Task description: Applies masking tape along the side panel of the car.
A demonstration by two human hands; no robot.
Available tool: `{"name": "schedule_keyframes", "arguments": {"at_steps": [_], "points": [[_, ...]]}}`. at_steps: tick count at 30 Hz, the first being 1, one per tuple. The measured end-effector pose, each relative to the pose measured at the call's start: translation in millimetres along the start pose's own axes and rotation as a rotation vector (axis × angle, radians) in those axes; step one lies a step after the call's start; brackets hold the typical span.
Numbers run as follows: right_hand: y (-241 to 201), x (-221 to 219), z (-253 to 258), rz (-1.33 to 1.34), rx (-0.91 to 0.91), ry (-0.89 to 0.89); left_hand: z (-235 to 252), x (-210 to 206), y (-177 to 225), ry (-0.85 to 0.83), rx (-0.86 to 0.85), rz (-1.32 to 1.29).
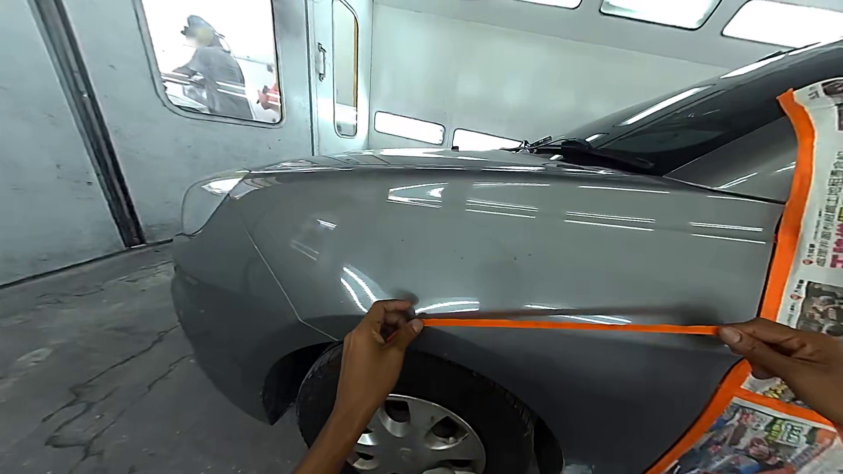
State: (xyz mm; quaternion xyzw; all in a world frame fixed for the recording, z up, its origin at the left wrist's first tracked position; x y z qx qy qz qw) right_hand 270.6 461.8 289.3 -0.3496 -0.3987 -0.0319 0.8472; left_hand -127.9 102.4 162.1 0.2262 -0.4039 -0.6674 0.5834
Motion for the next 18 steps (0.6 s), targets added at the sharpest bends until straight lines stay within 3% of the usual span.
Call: {"name": "schedule_keyframes", "arguments": {"at_steps": [4, 8, 18], "points": [[13.7, 6.2, -0.8, -0.030, 0.054, 0.198, 7.0, 0.7, -1.4, 0.011, 0.011, -0.024], [12.0, 1.9, -7.0, -0.148, 0.118, 0.285, 10.6, -0.6, -1.3, -0.003, 0.031, -0.025], [14.9, -1.1, 0.6, -0.120, 0.005, 0.199, 4.1, -5.1, -11.0, -0.005, 0.092, -0.080]]}}
Point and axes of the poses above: each hand's wrist, its own z-axis towards the middle knuckle, its own x-axis out of the back of the hand, y = z × x, the point moved 10 cm from there along z, towards the middle knuckle
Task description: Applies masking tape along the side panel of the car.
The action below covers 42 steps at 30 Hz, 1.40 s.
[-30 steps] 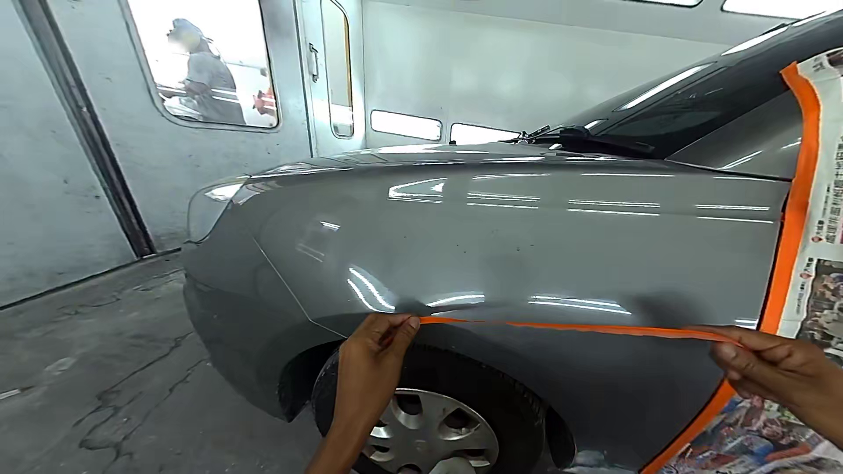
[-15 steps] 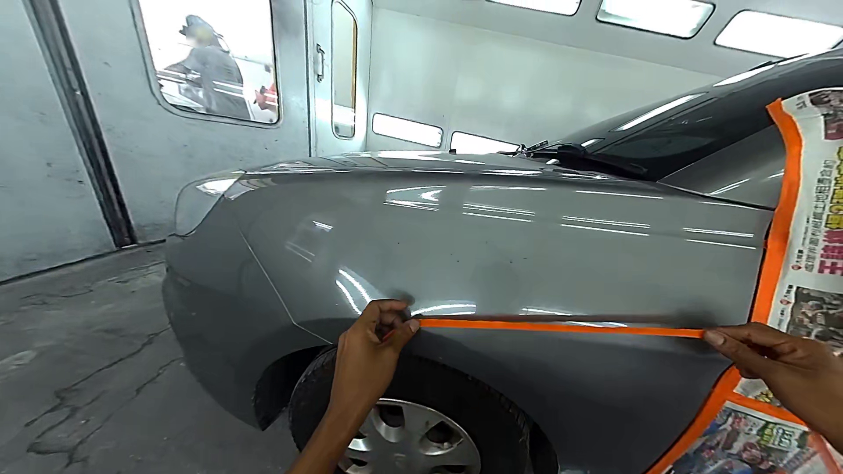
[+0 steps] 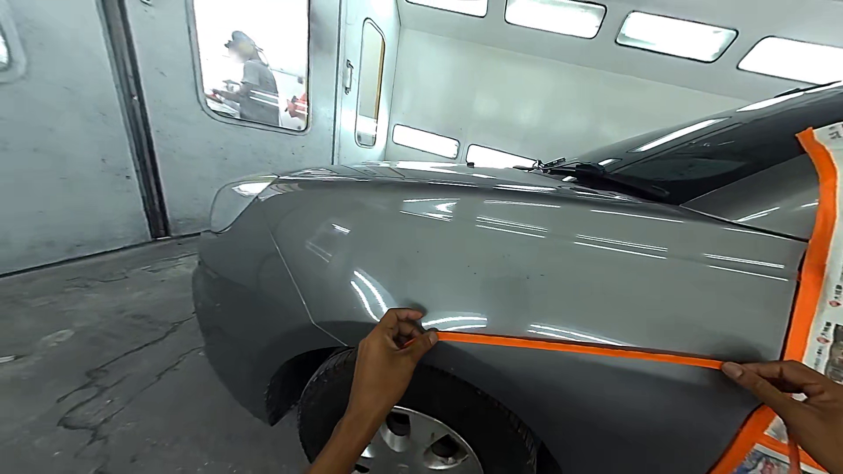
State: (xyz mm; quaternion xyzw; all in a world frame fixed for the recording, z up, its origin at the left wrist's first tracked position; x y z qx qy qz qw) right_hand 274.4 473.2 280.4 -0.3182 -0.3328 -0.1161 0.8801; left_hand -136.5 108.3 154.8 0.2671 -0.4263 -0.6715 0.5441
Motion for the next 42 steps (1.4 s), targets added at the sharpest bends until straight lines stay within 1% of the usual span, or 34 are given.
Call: {"name": "schedule_keyframes", "arguments": {"at_steps": [4, 14, 20, 22, 25, 29, 30, 31, 32, 35, 36, 39, 42], "points": [[0.9, -0.3, 1.7, -0.030, -0.038, -0.026, -3.4, -0.7, -3.2, 0.010, 0.014, -0.022], [4.0, 1.1, 6.3, -0.036, -0.061, -0.033, -4.2, -1.0, -3.1, 0.026, 0.013, 0.015], [5.6, 1.3, 6.2, -0.029, -0.075, -0.036, -7.5, -2.0, -1.8, 0.055, -0.019, 0.024], [3.7, 2.8, 5.4, -0.027, -0.075, -0.019, -8.6, -1.3, -2.5, 0.092, -0.037, 0.024], [2.0, 6.9, 3.3, -0.036, -0.070, 0.031, -13.9, 0.0, -3.3, 0.195, -0.095, -0.023], [4.8, 8.2, 4.2, -0.042, -0.083, 0.072, -24.2, -1.2, -9.0, 0.316, -0.027, -0.168], [5.9, 8.3, 4.6, -0.038, -0.086, 0.076, -28.6, -2.7, -8.0, 0.342, -0.013, -0.147], [5.8, 8.6, 4.6, -0.034, -0.088, 0.082, -33.6, -4.6, -4.9, 0.374, -0.041, -0.108], [5.3, 8.7, 4.3, -0.034, -0.089, 0.087, -40.0, -6.2, 1.1, 0.415, -0.109, -0.033], [4.7, 8.3, 3.3, -0.047, -0.081, 0.102, -66.2, -14.5, 17.8, 0.570, -0.324, 0.314], [4.0, 8.1, 3.1, -0.049, -0.075, 0.103, -73.8, -21.5, 19.8, 0.595, -0.384, 0.416], [4.1, 8.2, 3.3, -0.062, -0.066, 0.101, -88.9, -53.3, 21.5, 0.516, -0.502, 0.676], [4.2, 7.9, 2.2, -0.059, -0.061, 0.103, -93.2, -75.0, 24.8, 0.436, -0.545, 0.777]]}}
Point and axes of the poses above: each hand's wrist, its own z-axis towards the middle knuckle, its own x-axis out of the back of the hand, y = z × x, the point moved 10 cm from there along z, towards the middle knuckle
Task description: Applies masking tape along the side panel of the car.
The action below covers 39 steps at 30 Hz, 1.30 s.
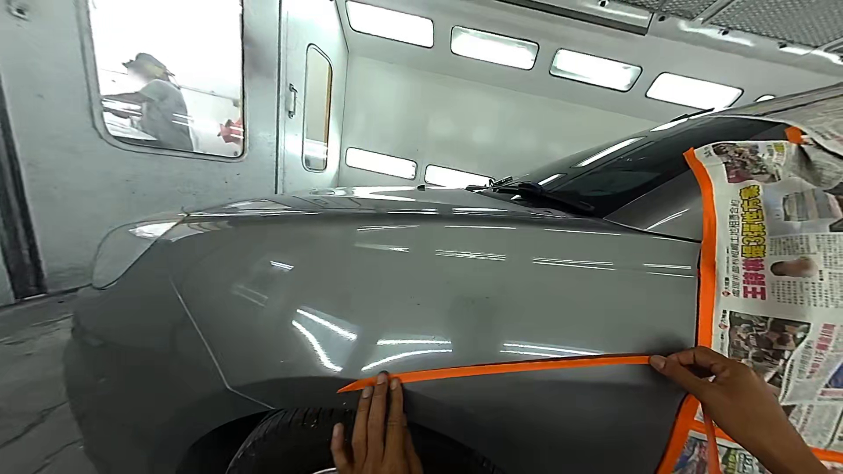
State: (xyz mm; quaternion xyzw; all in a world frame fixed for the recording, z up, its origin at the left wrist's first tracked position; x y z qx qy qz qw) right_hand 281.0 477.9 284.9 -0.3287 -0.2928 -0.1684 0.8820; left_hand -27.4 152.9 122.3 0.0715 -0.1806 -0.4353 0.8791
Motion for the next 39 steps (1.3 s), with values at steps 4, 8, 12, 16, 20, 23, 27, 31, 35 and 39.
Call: {"name": "schedule_keyframes", "arguments": {"at_steps": [4, 8, 12, 16, 20, 23, 27, 31, 35, 39], "points": [[1.4, -0.1, -0.6, -0.008, 0.005, -0.001, 0.5, -7.8, 12.2, -0.035, -0.022, -0.078], [0.0, 0.9, -3.7, -0.008, 0.040, -0.002, 1.4, -16.7, 25.8, -0.083, -0.076, -0.128], [3.7, 0.9, -11.3, 0.015, 0.087, -0.003, 4.5, -21.4, 37.1, -0.093, -0.130, -0.196], [10.3, -1.8, -14.4, 0.034, 0.091, -0.008, 7.0, -21.8, 42.7, -0.111, -0.191, -0.199], [9.3, -2.0, -15.3, 0.026, 0.097, 0.012, 9.5, -23.2, 58.0, -0.121, -0.282, -0.198], [9.4, -2.0, -16.3, 0.002, 0.131, 0.041, 11.0, -25.9, 74.4, -0.132, -0.343, -0.224], [9.6, -2.6, -17.4, -0.030, 0.127, 0.040, 11.0, -30.8, 95.0, -0.139, -0.414, -0.250], [9.3, -3.2, -17.2, -0.048, 0.119, 0.043, 11.1, -35.6, 115.2, -0.143, -0.497, -0.265], [10.0, -4.9, -17.2, -0.063, 0.139, 0.042, 11.8, -36.4, 140.6, -0.146, -0.562, -0.284], [9.8, -5.8, -17.3, -0.068, 0.139, 0.044, 10.1, -36.0, 167.5, -0.137, -0.627, -0.329]]}}
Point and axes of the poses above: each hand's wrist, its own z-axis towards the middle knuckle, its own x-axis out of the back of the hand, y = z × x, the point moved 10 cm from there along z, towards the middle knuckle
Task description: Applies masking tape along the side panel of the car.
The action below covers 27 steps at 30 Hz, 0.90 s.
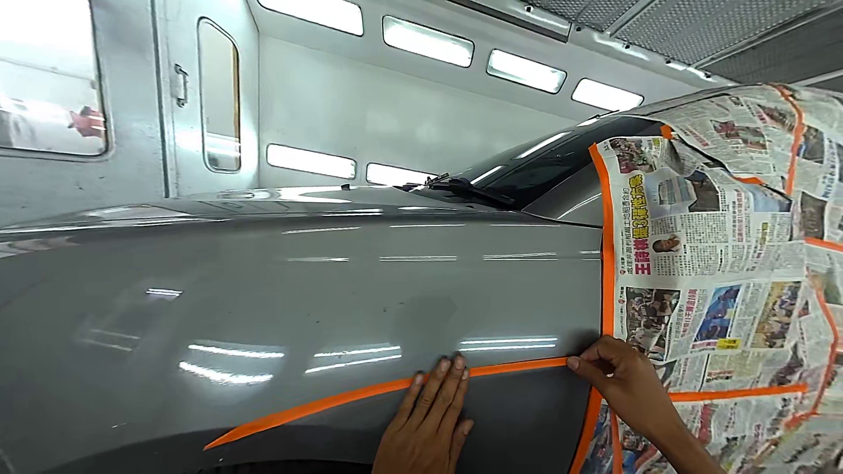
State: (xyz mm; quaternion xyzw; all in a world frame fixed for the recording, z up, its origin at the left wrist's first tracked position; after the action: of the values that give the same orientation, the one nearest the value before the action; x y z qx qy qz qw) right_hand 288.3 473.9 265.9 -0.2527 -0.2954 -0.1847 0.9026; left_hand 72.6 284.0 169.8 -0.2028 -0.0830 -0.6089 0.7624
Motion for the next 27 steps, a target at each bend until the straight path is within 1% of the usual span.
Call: {"name": "schedule_keyframes", "arguments": {"at_steps": [6, 11, 17, 20, 22, 27], "points": [[0.4, -1.6, -0.7, -0.037, -0.002, -0.009, 26.0, -12.9, 37.5, -0.010, -0.101, -0.041], [-3.5, -2.0, -2.2, -0.081, 0.011, -0.006, 49.2, -28.1, 75.0, -0.008, -0.154, -0.098], [-5.0, -1.5, -3.3, -0.130, -0.047, -0.035, 70.1, -42.5, 112.3, 0.021, -0.205, -0.137], [8.6, 1.3, -9.7, -0.106, -0.137, -0.073, 74.6, -47.2, 122.2, 0.003, -0.208, -0.156], [19.7, 4.8, -16.2, -0.062, -0.154, -0.074, 76.2, -48.8, 125.0, -0.001, -0.206, -0.161], [35.4, 23.6, -25.2, -0.002, -0.166, -0.002, 75.8, -47.7, 125.0, 0.010, -0.210, -0.162]]}}
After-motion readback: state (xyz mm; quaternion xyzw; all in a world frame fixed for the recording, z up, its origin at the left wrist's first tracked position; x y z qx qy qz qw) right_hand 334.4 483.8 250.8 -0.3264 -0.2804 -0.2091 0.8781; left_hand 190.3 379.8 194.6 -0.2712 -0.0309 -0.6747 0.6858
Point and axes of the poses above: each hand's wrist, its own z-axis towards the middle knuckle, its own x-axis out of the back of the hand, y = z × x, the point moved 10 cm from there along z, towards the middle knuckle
